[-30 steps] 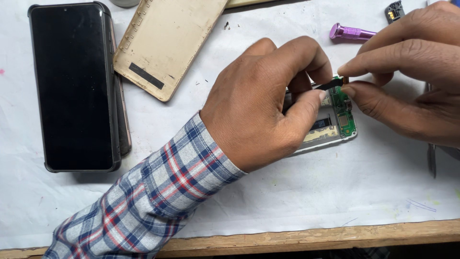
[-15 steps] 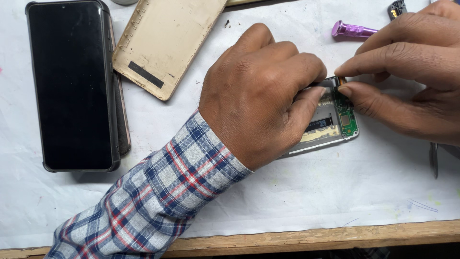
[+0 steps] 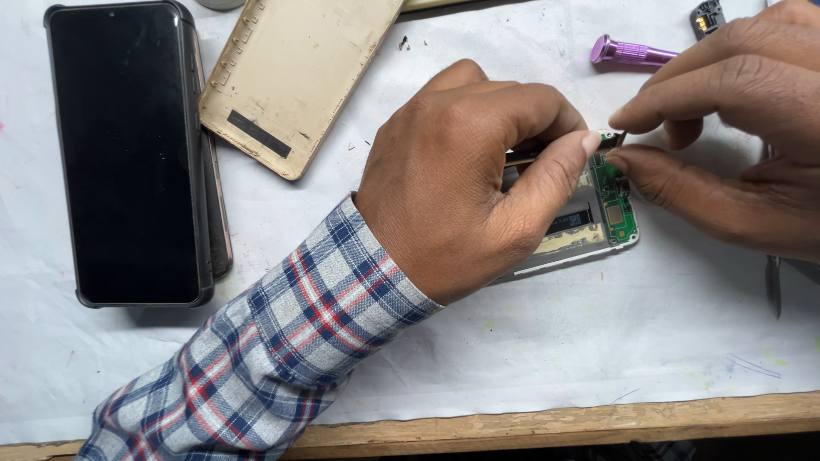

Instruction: The person repairs a disassembled smartphone on a workbench. They use a purple precision screwdriver to work on the phone's internal components, manipulate a flex cable and the motherboard with their fingers, reposition the phone frame, and finally scrape and clean the inside of the phone chassis with a blue plastic pry tool.

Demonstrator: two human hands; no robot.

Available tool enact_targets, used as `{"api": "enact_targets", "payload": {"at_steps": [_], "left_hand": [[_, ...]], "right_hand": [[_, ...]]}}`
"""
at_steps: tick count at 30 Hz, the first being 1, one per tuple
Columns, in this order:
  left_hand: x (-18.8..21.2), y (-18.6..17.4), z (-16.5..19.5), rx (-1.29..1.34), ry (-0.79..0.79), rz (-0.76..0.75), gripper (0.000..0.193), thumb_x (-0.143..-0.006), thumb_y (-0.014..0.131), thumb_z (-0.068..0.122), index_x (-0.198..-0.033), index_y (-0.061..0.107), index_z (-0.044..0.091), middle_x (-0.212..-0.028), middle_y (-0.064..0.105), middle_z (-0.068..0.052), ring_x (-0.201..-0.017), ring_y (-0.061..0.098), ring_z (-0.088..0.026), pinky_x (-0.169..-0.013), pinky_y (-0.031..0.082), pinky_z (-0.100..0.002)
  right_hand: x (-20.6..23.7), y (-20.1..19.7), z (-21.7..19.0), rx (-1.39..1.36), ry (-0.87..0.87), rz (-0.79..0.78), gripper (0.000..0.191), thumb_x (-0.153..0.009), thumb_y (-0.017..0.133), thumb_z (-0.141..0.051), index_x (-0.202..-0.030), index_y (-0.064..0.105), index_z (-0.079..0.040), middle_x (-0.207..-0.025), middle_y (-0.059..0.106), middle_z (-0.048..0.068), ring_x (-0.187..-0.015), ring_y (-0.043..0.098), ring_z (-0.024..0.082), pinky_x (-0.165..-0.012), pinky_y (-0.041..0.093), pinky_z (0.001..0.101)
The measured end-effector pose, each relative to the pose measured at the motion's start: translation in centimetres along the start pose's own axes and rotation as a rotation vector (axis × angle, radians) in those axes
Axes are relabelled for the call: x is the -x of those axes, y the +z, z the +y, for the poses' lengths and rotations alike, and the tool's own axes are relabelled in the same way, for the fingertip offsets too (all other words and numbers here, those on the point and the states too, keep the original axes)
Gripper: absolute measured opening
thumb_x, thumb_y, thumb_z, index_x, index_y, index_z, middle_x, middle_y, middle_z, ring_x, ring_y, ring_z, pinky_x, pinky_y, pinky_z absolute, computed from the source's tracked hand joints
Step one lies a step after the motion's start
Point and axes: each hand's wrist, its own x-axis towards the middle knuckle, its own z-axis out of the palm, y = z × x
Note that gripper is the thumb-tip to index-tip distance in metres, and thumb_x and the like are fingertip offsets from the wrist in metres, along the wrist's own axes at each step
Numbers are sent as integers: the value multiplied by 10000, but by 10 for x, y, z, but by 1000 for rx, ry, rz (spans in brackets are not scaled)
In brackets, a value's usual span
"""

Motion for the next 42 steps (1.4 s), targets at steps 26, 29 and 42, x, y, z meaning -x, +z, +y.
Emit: {"api": "enact_targets", "payload": {"at_steps": [26, 29, 42], "left_hand": [[2, -3, 0, -273, 132, 35, 121, -921, 798, 203, -964, 786, 91, -857, 632, -56, -858, 560, -216, -726, 474, -405], [1, -4, 0, -294, 124, 16, 123, -901, 800, 181, -946, 794, 67, -827, 629, -70, -821, 557, -214, -681, 460, -403], [-1, -5, 0, -337, 157, 23, 107, -879, 820, 133, -906, 800, 31, -805, 634, -94, -792, 571, -215, -653, 461, -394]], "right_hand": [[-10, -7, -5, 5, 108, -21, 329, -747, 759, 50, -1071, 730, 8, -970, 706, 169, -776, 675, 196, -636, 535, 333], [-11, -7, -4, 2, 111, -25, 326, -753, 760, 47, -1075, 730, 8, -972, 705, 169, -775, 676, 195, -633, 538, 330], [-12, -5, 7, 11, -11, -45, 293, -715, 779, 12, -1005, 754, -24, -935, 709, 170, -782, 698, 210, -725, 582, 343]]}}
